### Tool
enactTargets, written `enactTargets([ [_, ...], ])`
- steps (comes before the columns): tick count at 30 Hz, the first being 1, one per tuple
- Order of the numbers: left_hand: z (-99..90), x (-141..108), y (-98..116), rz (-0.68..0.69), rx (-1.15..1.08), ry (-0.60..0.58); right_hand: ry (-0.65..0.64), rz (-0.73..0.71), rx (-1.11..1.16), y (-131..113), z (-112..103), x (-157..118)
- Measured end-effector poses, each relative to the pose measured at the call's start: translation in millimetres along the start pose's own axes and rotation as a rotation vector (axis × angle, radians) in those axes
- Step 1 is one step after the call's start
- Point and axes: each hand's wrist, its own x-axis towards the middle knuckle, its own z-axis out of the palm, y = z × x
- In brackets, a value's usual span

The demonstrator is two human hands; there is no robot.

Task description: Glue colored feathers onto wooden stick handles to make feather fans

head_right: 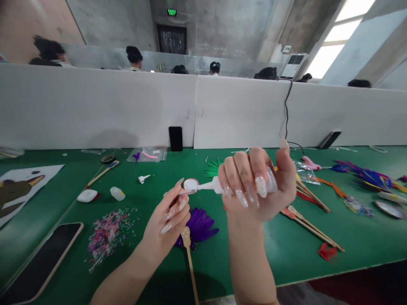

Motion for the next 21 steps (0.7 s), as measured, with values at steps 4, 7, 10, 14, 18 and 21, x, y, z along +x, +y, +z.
enactTargets([
  [4, 0.8, -1.1, -0.5, 0.005, -0.019, 0.022, 0.022, 0.002, 0.045, 1.9, 1.4, 0.4],
  [7, 1.4, -1.6, -0.1, -0.001, -0.034, 0.028, 0.092, -0.002, 0.016, 2.2, 5.1, -0.3],
  [10, 1.1, -1.7, 0.2, 0.001, -0.044, 0.024, 0.189, -0.006, -0.066, 3.0, 8.9, -0.5],
  [14, 0.5, -1.3, 0.7, 0.006, -0.047, 0.019, 0.218, -0.01, -0.112, 4.3, 9.0, 1.0],
  [18, 0.0, -0.5, 0.8, 0.015, -0.045, 0.018, 0.188, -0.007, -0.092, 4.3, 7.1, 1.8],
  [21, -0.5, 0.0, 0.5, 0.018, -0.044, 0.01, 0.259, -0.008, -0.091, 3.8, 8.1, 0.6],
])
